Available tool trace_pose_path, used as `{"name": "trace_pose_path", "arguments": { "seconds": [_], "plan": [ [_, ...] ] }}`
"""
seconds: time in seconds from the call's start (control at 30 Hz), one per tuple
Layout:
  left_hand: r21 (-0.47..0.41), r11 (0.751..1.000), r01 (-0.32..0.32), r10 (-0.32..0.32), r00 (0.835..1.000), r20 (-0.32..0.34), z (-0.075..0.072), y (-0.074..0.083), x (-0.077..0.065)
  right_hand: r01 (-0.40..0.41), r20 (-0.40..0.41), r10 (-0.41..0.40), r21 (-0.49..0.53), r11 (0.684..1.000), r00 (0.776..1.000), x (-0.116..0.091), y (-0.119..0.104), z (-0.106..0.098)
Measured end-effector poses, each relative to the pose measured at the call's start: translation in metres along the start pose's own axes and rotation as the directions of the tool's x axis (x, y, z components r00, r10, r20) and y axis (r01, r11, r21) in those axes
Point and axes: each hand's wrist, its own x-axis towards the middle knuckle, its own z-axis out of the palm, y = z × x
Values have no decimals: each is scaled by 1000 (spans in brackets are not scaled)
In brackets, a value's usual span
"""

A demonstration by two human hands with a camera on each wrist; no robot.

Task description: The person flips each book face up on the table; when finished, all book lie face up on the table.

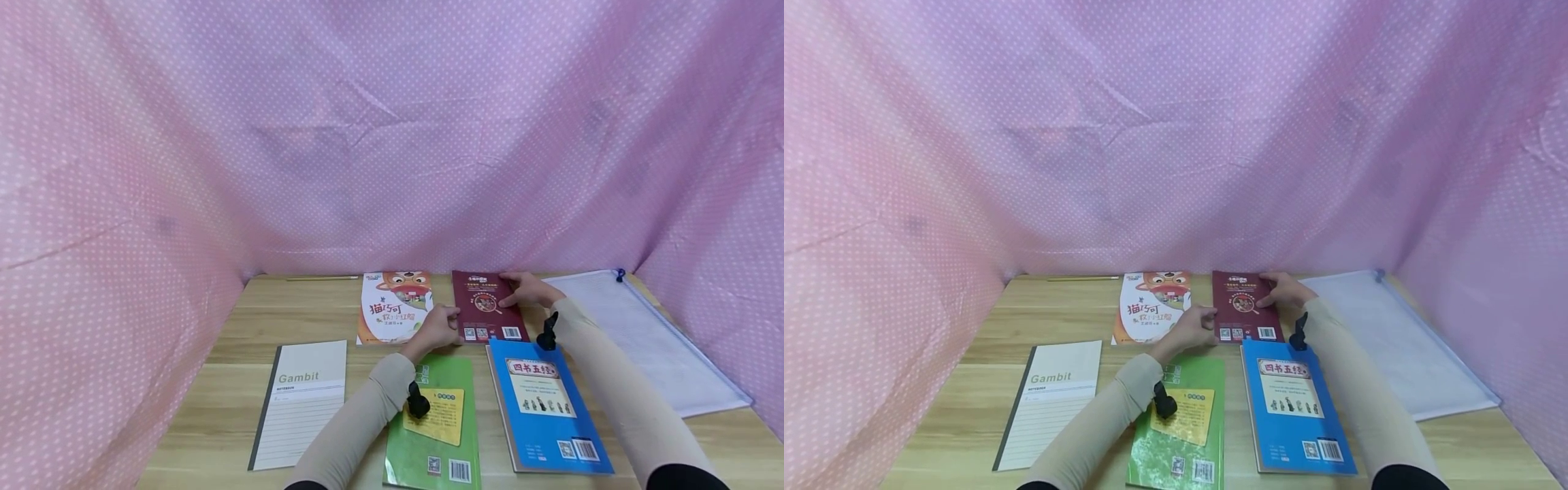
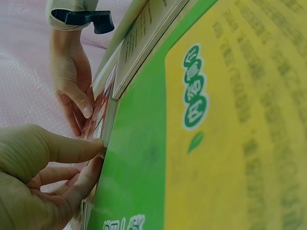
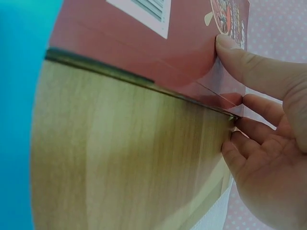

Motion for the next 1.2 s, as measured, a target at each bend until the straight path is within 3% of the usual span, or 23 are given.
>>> {"name": "trace_pose_path", "arguments": {
  "seconds": [0.9,1.2],
  "plan": [
    [-24,1000,13,-13,1000,7,-1,-3,-4,-30,-10,31,62,998,999,-4,2,1],
    [-7,1000,5,-5,1000,7,-1,-4,-1,54,-59,-48,99,994,997,-8,-2,1]
  ]
}}
